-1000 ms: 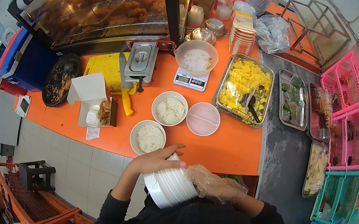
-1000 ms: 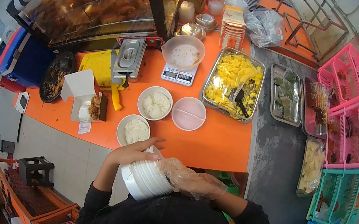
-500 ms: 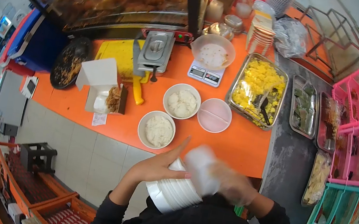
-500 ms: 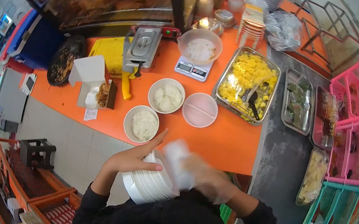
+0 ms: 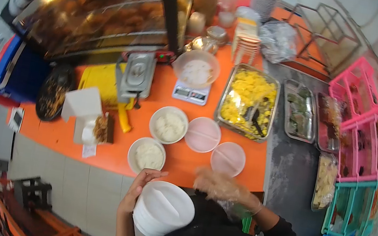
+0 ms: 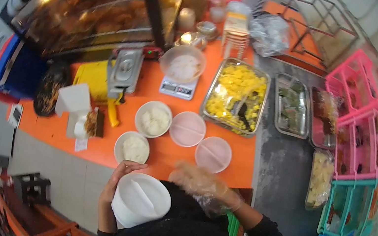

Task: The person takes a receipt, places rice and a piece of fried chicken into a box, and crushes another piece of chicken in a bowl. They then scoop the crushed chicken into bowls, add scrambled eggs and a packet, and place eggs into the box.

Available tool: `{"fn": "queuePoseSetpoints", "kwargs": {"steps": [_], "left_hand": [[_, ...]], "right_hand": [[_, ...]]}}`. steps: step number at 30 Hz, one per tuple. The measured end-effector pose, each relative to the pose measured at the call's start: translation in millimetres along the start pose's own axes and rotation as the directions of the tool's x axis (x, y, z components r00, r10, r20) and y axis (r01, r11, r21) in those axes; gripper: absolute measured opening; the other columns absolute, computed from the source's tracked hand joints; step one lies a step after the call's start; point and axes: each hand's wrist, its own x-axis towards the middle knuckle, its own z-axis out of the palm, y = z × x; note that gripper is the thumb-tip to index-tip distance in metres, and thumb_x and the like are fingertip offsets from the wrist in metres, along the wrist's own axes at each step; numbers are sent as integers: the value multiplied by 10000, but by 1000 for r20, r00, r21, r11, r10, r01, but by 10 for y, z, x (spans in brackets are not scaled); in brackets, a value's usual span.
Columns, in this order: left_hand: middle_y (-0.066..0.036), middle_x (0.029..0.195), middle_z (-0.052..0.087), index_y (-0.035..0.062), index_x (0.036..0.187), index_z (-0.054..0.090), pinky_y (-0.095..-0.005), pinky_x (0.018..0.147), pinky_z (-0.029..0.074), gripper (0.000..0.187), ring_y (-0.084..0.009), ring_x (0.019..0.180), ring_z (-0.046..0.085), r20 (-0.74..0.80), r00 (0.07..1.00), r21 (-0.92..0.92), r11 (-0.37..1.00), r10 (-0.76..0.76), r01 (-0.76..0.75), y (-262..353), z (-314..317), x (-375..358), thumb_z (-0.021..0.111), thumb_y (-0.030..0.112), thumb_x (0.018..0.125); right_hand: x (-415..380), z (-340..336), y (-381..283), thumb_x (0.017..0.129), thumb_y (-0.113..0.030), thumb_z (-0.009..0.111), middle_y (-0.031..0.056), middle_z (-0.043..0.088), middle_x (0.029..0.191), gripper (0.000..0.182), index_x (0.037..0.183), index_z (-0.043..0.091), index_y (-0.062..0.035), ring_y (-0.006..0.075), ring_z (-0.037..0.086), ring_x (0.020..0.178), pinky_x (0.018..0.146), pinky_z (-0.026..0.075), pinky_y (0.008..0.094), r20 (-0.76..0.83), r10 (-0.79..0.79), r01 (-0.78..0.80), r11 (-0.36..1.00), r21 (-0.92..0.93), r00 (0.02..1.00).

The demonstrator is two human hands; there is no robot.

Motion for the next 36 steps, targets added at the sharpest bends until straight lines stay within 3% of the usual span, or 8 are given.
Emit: {"fn": "queuePoseSetpoints", "kwargs": {"steps": [5, 15, 19, 21, 25, 31, 33, 36], "left_hand": [[-167, 1246, 471, 9, 1274, 356, -313, 832, 452, 687, -249, 967, 596, 146, 989, 119, 993, -20, 2, 353, 549, 792, 516, 507, 828], [-84, 884, 592, -4, 980, 536, -285, 726, 445, 151, -137, 800, 551, -363, 891, 413, 904, 274, -109, -377, 681, 1558, 512, 106, 879], [-97, 773, 626, 11, 964, 551, -277, 631, 470, 298, -153, 683, 603, -380, 922, 532, 832, 70, 156, -1132, 616, 1295, 599, 283, 851], [-112, 884, 604, -9, 1022, 542, -282, 691, 480, 279, -170, 774, 611, -398, 917, 497, 832, -34, 246, -1386, 559, 1136, 565, 227, 875], [-152, 1010, 587, 36, 1038, 561, -360, 793, 453, 236, -266, 914, 571, -438, 896, 520, 791, -79, 324, -1181, 708, 970, 545, 218, 889], [-160, 966, 606, 48, 1056, 542, -334, 740, 481, 299, -265, 854, 587, -385, 911, 509, 789, -147, 343, -1416, 658, 876, 497, 308, 915], [-125, 894, 626, -22, 1010, 539, -297, 720, 498, 384, -166, 815, 629, -408, 821, 464, 684, -398, 562, -1443, 728, 1002, 586, 329, 862], [-128, 766, 637, 7, 997, 548, -313, 647, 491, 472, -216, 693, 636, -399, 761, 464, 603, -511, 648, -1479, 889, 1192, 606, 436, 809]], "right_hand": [[-183, -18, -16, 894, -465, 494, 32, 579, 993, 531, 1236, 464, -60, 119, 551, 852, 688, 463, 272, 291, -54, -164, 723, 671, 955], [-311, -2399, 123, 867, -307, 555, 82, 617, 999, 392, 1152, 520, -41, 187, 629, 836, 582, 537, 364, -809, 92, 530, 711, 461, 580], [521, -4380, 1520, 861, -280, 555, 93, 568, 871, 278, 996, 566, -38, 252, 579, 737, 627, 489, 387, -966, -22, 58, 998, -7, 259], [1420, -5262, 3048, 810, -241, 582, 100, 547, 771, 182, 827, 596, -60, 271, 558, 698, 641, 458, 416, -731, -638, -560, 524, -642, 241], [1120, -4905, 2094, 779, -211, 554, 138, 566, 727, 157, 747, 617, -70, 307, 579, 697, 687, 463, 405, -832, -454, -72, 864, -499, 318], [789, -4373, 1397, 805, -230, 509, 204, 591, 871, 224, 877, 625, -52, 383, 581, 816, 774, 464, 437, -818, -390, -551, 606, -574, 424], [491, -3639, 683, 846, -216, 512, 183, 599, 849, 206, 890, 589, -30, 373, 577, 812, 719, 462, 457, -770, -629, -417, 732, -539, -108], [80, -2447, 543, 812, -128, 558, 128, 556, 716, 65, 831, 546, -67, 305, 573, 636, 561, 463, 400, -773, -613, -299, 716, -631, 164]]}}
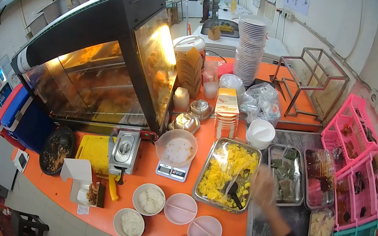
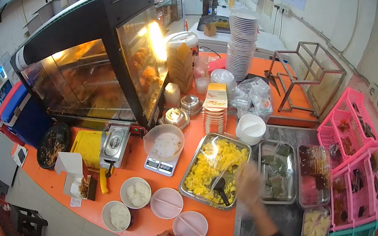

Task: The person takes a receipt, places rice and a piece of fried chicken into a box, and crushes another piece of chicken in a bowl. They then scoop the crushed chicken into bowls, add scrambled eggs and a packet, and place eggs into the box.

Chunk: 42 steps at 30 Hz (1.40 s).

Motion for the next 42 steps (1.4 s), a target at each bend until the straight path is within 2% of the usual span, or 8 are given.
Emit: {"fn": "queuePoseSetpoints", "kwargs": {"steps": [6, 13, 19, 25, 30, 35, 37, 42], "left_hand": [[-174, 815, 643, 2, 1020, 535, -407, 698, 497, 453, -308, 774, 644, -155, 941, 347, 909, 300, -232, -16, 262, 133, 607, 385, 789], [-120, 711, 605, -5, 934, 512, -313, 623, 490, 240, -191, 645, 627, -2, 906, -35, 905, 424, -423, -211, -21, -411, 512, 232, 901], [-56, 759, 608, -4, 964, 545, -251, 639, 457, 214, -123, 708, 590, -682, 621, -244, 680, 386, -691, -779, -653, -913, 433, 177, 942], [-49, 890, 599, 38, 1043, 523, -230, 693, 404, 212, -129, 872, 570, -839, 543, -418, 589, 42, -692, -1338, -1523, -892, 394, 172, 942], [-124, 1150, 505, 13, 1178, 446, -336, 897, 379, 349, -223, 1086, 482, -732, 618, -310, 668, 286, -676, -1286, -1980, -542, 464, 233, 908], [-202, 1234, 444, -18, 1237, 408, -412, 978, 339, 446, -321, 1184, 418, -617, 574, 104, 779, 538, -618, -922, -2162, -338, 529, 167, 850], [-198, 1271, 424, -8, 1253, 403, -434, 991, 326, 472, -327, 1212, 395, -597, 544, 253, 781, 591, -571, -826, -2179, -393, 527, 193, 844], [-120, 1432, 293, 21, 1345, 332, -547, 1023, 235, 578, -318, 1308, 288, -350, 513, 584, 611, 784, -534, -971, -2026, -239, 454, 336, 876]], "right_hand": [[-1906, -148, -595, 779, -294, 577, 175, 584, 781, 292, 965, 553, -70, 361, 580, 767, 709, 457, 462, 398, 140, -227, 957, 182, 907], [-1926, -320, -754, 808, -260, 545, 242, 613, 826, 317, 947, 583, 22, 364, 615, 787, 681, 466, 440, 837, 128, -412, 903, 124, 533], [-1676, -385, -1797, 842, -128, 530, 171, 623, 876, 294, 1093, 569, 20, 224, 608, 810, 694, 477, 348, 867, 273, -859, 430, 277, 417], [-1726, 323, -3014, 809, -105, 515, 216, 602, 946, 359, 1146, 454, 2, 307, 600, 885, 744, 469, 417, 781, 116, -653, 630, 421, 614], [-1735, 627, -3537, 782, -144, 545, 266, 606, 884, 482, 1204, 348, -19, 426, 596, 835, 706, 448, 501, 744, 374, -403, 902, -154, 554], [-1764, 496, -3739, 755, -155, 579, 259, 588, 972, 485, 1167, 392, 20, 422, 584, 878, 746, 454, 481, 634, 372, -421, 903, -80, 677], [-1825, 478, -3777, 777, -112, 543, 270, 518, 1099, 477, 1208, 404, 41, 402, 510, 1026, 897, 397, 461, 329, 65, -104, 989, 102, 942], [-1867, 661, -3902, 789, -111, 518, 233, 435, 1262, 479, 1231, 427, 50, 371, 411, 1175, 995, 305, 471, 451, -399, 301, 913, 275, 799]]}}
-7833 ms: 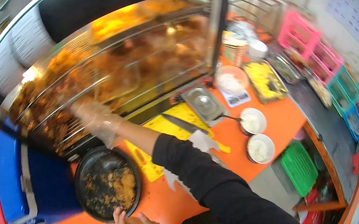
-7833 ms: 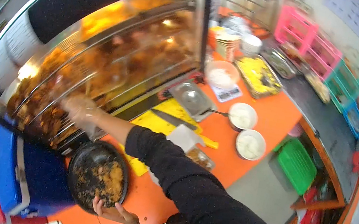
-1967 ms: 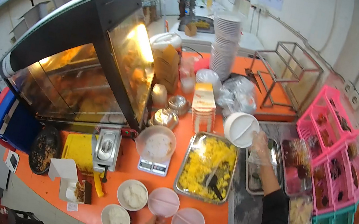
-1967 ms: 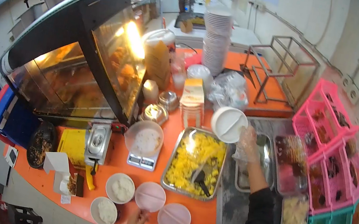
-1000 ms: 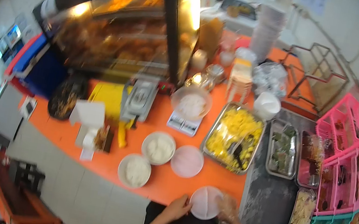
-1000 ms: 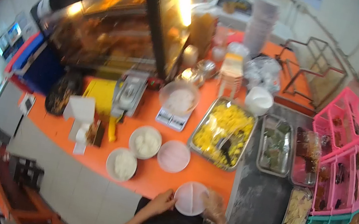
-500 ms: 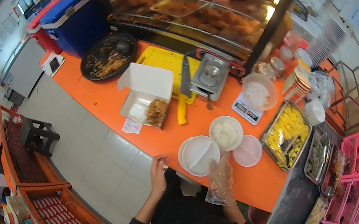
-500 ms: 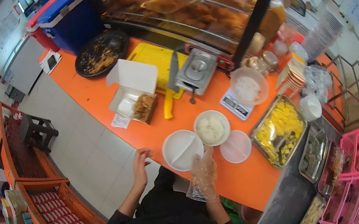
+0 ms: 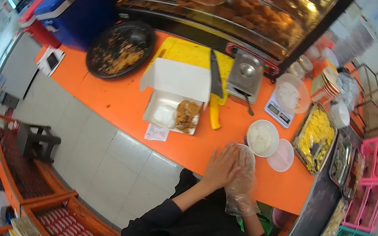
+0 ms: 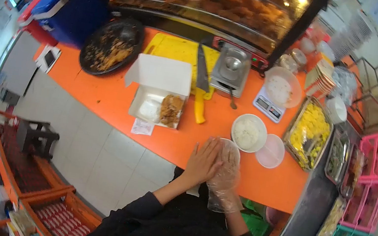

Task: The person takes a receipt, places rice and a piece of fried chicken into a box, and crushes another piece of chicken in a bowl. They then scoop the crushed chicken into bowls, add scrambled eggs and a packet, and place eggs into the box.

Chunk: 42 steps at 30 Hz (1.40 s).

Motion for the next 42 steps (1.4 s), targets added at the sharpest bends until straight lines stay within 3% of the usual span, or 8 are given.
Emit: {"fn": "queuePoseSetpoints", "kwargs": {"steps": [9, 11, 16, 19, 21, 31, 37, 42], "left_hand": [[-108, 1462, 239, 72, 1386, 287, -608, 1035, 116, 636, -306, 1351, 206, 138, 984, 102, 990, -114, 101, 30, -19, 28, 460, 391, 864], [-106, 1459, 244, 81, 1387, 292, -629, 1026, 94, 643, -298, 1354, 198, 67, 996, 144, 988, -67, 57, 162, -63, 81, 470, 394, 854], [-84, 1454, 263, 161, 1393, 309, -643, 1011, 120, 677, -329, 1355, 173, 80, 996, 216, 976, -30, 12, 314, 183, 178, 526, 417, 805], [-68, 1453, 272, 218, 1389, 330, -645, 1005, 142, 691, -350, 1354, 160, 89, 989, 276, 957, -116, 88, 310, 166, 115, 557, 431, 772], [-62, 1453, 271, 241, 1384, 340, -643, 1007, 145, 693, -362, 1353, 151, 80, 985, 301, 946, -150, 119, 267, 129, 70, 564, 445, 761], [-98, 1452, 263, 158, 1385, 325, -643, 1014, 117, 649, -347, 1350, 173, -54, 985, 213, 962, -165, 173, 154, 106, -105, 534, 385, 813], [-262, 1331, 344, -43, 1314, 311, -449, 1051, 229, 536, -402, 1248, 319, -326, 826, -355, 869, -460, 344, -2, 273, -334, 485, 227, 884], [-271, 1229, 427, -59, 1289, 326, -418, 998, 317, 488, -410, 1159, 411, -338, 855, -307, 905, -393, 295, 26, 253, -197, 443, 225, 909]], "right_hand": [[-384, -156, 522, 724, -44, 534, 160, 573, 1126, 387, 1110, 547, -13, 338, 566, 984, 810, 473, 391, -219, 113, -83, 987, 141, 969], [-528, -142, 986, 734, -31, 532, 149, 585, 1047, 328, 1060, 570, -31, 335, 569, 917, 746, 463, 421, -391, 463, -434, 885, 165, 795], [-414, 128, 1966, 733, -43, 564, 117, 588, 921, 234, 964, 599, -57, 302, 559, 876, 744, 439, 413, -316, 214, -286, 937, -203, 924], [-673, 270, 2296, 711, -76, 607, 93, 607, 893, 221, 931, 605, -60, 275, 577, 868, 718, 442, 416, -138, 414, -399, 909, 124, 900], [-693, -96, 2164, 756, -202, 587, 70, 602, 800, 175, 887, 628, -93, 235, 579, 745, 624, 434, 396, 104, 338, -275, 880, -386, 935], [297, 668, 1742, 731, -165, 596, 69, 580, 804, 264, 993, 614, -131, 243, 573, 763, 619, 442, 396, -321, -107, 69, 990, -127, 941], [378, 359, 1591, 760, -154, 512, 47, 548, 815, 345, 1100, 572, -154, 231, 558, 742, 595, 439, 384, -37, -68, 64, 993, -96, 997], [672, 21, 1414, 727, -180, 540, 84, 553, 845, 333, 1052, 584, -119, 262, 550, 776, 639, 429, 420, 35, 8, -4, 993, -119, 999]]}}
